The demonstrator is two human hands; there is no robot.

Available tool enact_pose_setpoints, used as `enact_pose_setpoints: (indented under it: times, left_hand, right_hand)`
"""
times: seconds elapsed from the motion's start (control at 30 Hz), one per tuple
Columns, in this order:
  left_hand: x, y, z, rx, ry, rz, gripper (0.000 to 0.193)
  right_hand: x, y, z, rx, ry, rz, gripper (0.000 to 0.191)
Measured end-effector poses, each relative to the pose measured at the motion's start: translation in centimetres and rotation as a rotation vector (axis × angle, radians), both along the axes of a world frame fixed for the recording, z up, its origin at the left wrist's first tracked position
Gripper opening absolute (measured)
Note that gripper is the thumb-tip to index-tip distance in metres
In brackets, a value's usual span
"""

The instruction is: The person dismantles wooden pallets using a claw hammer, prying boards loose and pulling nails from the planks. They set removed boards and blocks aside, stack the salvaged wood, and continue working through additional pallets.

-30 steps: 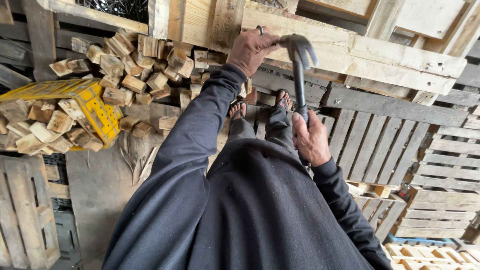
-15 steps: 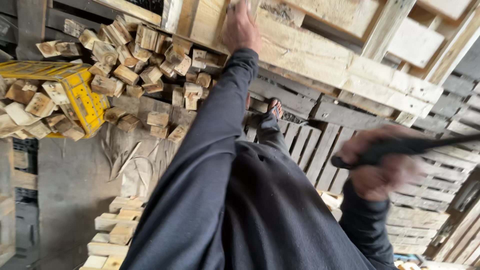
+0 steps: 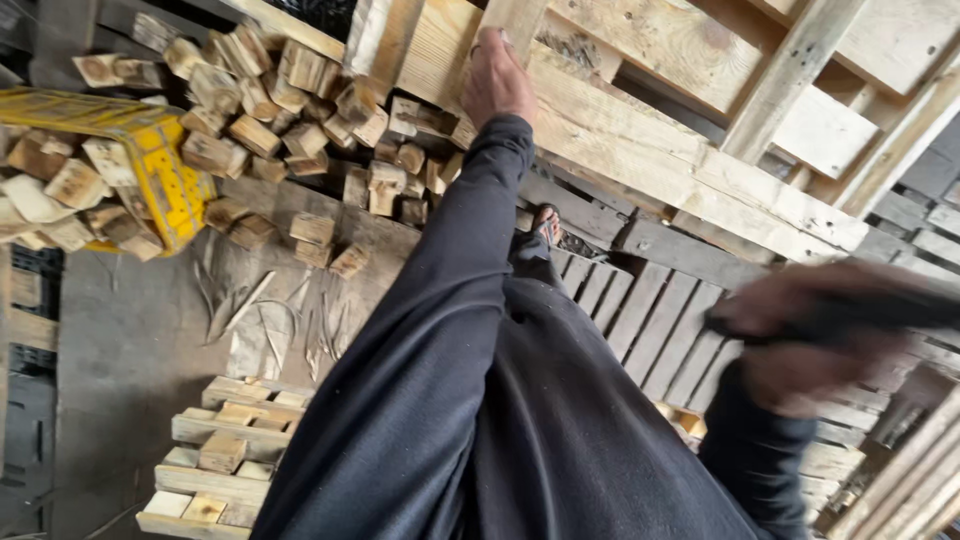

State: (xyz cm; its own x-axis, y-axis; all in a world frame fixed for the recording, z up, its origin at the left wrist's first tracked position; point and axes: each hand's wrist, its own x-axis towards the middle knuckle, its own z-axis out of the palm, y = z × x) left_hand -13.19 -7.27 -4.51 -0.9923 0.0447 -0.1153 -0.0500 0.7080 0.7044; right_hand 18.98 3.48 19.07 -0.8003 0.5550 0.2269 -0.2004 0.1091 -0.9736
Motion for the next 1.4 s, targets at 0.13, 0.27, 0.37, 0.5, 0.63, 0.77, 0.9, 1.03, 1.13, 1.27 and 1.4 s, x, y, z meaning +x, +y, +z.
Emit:
enact_pose_setpoints:
  times: [0.13, 0.27, 0.37, 0.5, 0.63, 0.77, 0.9, 1.03, 1.13, 1.27, 1.4]
  left_hand:
    - [-0.2, -0.1, -0.3, -0.023, -0.007, 0.003, 0.019]
    - [-0.4, -0.2, -0.3, 0.016, -0.179, 0.015, 0.018]
    - [-0.2, -0.1, -0.2, -0.118, 0.188, 0.056, 0.018]
    - [0.0, -0.1, -0.2, -0.054, -0.12, -0.025, 0.02]
    - [-0.3, -0.1, -0.5, -0.001, -0.084, -0.01, 0.023]
    - [-0.5, -0.1, -0.5, -0.018, 0.033, 0.045, 0.03]
    - [-0.2, -0.2, 0.1, -0.057, 0.071, 0.019, 0.032]
    - [-0.4, -0.1, 0.2, -0.075, 0.19, 0.042, 0.032]
    - [-1.1, -0.3, -0.4, 0.037, 0.078, 0.04, 0.025]
    - [-1.8, -1.8, -0.7, 0.465, -0.013, 0.073, 0.025]
    - [-1.9, -5.4, -0.1, 1.009, -0.375, -0.081, 0.023]
  right_hand:
    - [-0.7, -2.3, -3.3, 0.513, -0.249, -0.103, 0.061]
    - [-2.8, -6.9, -8.5, -0.272, -1.1, 0.024, 0.031]
    - [-2.4, -5.2, -6.7, -0.316, -0.876, -0.146, 0.032]
    - [-1.5, 0.4, 0.5, 0.173, -0.129, -0.129, 0.056]
    - [-2.7, -0.5, -0.5, 0.285, 0.02, -0.109, 0.054]
    - [-2.7, -5.8, -10.4, -0.211, -1.157, 0.109, 0.041]
    - [-0.7, -6.8, -14.6, -0.402, -0.775, 0.007, 0.038]
    - [-1.9, -5.9, -14.6, -0.276, -0.971, 0.069, 0.033]
    - [-2.3, -5.5, -13.2, -0.277, -1.112, 0.026, 0.041]
    - [-0.7, -5.6, -11.4, -0.314, -0.884, 0.047, 0.041]
    - [-1.0, -6.3, -13.1, -0.238, -0.827, 0.045, 0.04]
